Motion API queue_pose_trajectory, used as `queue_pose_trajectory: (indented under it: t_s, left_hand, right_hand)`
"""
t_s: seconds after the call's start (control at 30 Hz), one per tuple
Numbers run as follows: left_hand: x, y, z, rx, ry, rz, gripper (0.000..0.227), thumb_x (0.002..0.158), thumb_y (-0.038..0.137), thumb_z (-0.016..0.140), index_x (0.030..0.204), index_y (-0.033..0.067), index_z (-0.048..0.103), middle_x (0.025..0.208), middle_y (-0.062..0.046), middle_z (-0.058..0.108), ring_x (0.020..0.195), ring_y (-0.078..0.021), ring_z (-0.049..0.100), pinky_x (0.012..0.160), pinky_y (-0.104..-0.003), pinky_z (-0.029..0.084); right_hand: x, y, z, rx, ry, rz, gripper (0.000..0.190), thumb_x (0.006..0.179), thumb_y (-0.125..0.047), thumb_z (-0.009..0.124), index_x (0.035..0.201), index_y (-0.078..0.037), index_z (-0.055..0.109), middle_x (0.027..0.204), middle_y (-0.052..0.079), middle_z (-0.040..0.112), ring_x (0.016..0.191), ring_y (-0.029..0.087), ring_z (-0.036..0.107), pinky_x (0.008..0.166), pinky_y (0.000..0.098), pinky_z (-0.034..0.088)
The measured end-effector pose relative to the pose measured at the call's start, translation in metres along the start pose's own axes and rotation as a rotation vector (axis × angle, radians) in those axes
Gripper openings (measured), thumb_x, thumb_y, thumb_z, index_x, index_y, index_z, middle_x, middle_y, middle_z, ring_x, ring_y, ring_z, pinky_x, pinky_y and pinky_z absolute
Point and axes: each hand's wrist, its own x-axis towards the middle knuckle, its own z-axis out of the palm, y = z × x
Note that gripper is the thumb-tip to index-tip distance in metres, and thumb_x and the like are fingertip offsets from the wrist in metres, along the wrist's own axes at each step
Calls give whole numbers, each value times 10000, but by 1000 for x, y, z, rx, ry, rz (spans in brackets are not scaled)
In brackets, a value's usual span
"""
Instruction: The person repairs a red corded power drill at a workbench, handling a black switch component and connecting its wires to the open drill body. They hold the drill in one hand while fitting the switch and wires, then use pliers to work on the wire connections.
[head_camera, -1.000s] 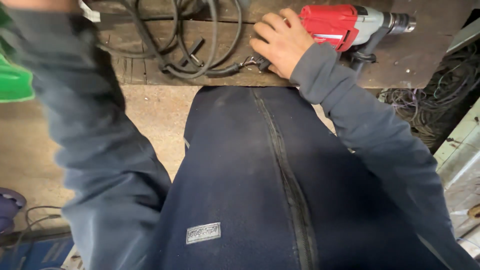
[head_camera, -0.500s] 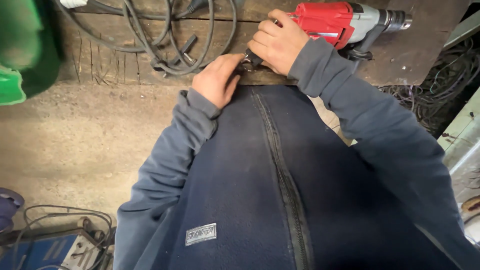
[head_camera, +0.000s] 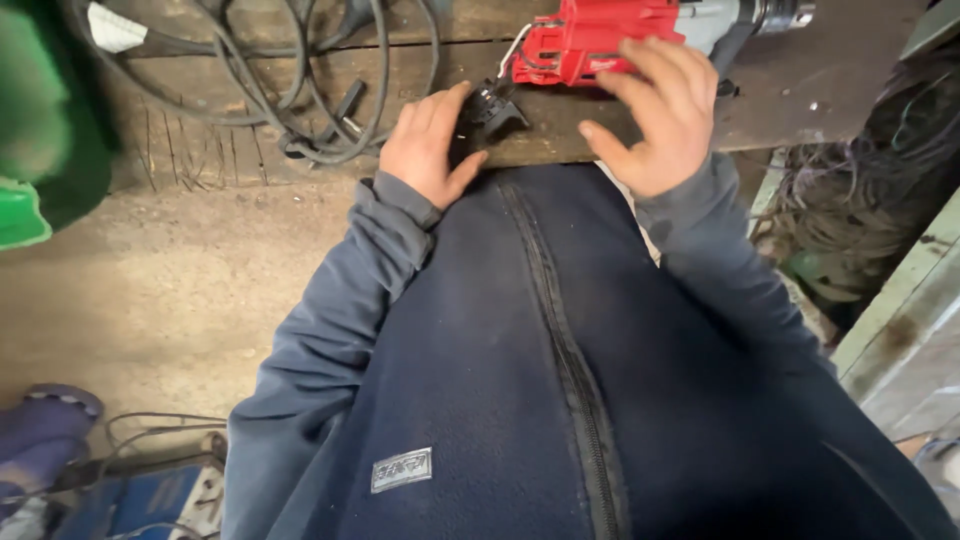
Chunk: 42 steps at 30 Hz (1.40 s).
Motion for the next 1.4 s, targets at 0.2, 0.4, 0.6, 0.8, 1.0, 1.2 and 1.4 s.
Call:
queue_pose_trajectory:
  t_s: [0.2, 0.4, 0.6, 0.8, 1.0, 1.2, 1.4]
  left_hand:
    - [22, 3, 20, 197, 53, 59, 759, 794, 330, 861, 1423, 58, 535, 1196, -130, 615, 1035, -348, 576, 856, -426, 495]
    - [24, -3, 31, 199, 107, 42, 657, 813, 318, 872, 1367, 100, 595, 1008, -106, 569, 930, -318, 591, 780, -411, 514]
    - [21, -10, 39, 152, 169, 30, 623, 818, 264, 878, 1360, 129, 602, 970, -103, 569, 901, -311, 610, 766, -399, 521]
    - [15, -11, 33, 126, 143, 7, 876, 807, 332, 919, 1506, 89, 450, 1070, -104, 651, 968, -326, 636, 821, -410, 539]
    - [5, -10, 25, 31, 143, 22, 1023, 770, 295, 941, 1576, 81, 348, 1231, -145, 668, 1058, -346, 644, 912, -408, 549]
    - [-16, -21, -1, -236, 233, -3, 530, 956, 129, 805, 1411, 44, 547, 1230, -169, 690, 1103, -282, 720, 963, -358, 584]
    - [-20, -21, -15, -312, 280, -159, 130, 1023, -1, 663, 1143, 38, 698, 1013, -126, 737, 909, -225, 751, 852, -325, 591]
  right_hand:
    - [-26, -22, 13, 92, 7, 69, 297, 892, -159, 867, 1139, -56, 738, 1312, 121, 671, 1267, 353, 593, 1117, 511, 453]
    - [-32, -28, 20, 132, -8, 59, 246, 889, -148, 851, 1089, -58, 739, 1270, 99, 687, 1221, 333, 615, 1088, 488, 473]
    - [-29, -28, 16, 109, 22, 77, 232, 895, -122, 844, 1095, -61, 745, 1270, 93, 692, 1225, 326, 621, 1088, 475, 482]
    - [-24, -31, 24, 121, -28, 46, 238, 899, -166, 837, 1096, -66, 748, 1250, 92, 696, 1214, 314, 623, 1078, 466, 475]
    - [-22, -31, 27, 137, -57, 39, 242, 904, -184, 830, 1096, -62, 747, 1242, 98, 703, 1201, 311, 629, 1067, 460, 474]
    - [-28, -29, 33, 162, -81, 111, 256, 917, -175, 822, 1134, -64, 742, 1245, 92, 706, 1199, 306, 629, 1042, 443, 484]
    - [-12, -35, 38, 93, -114, 52, 413, 908, -177, 826, 1285, -70, 694, 1329, 89, 665, 1246, 309, 604, 1049, 435, 481]
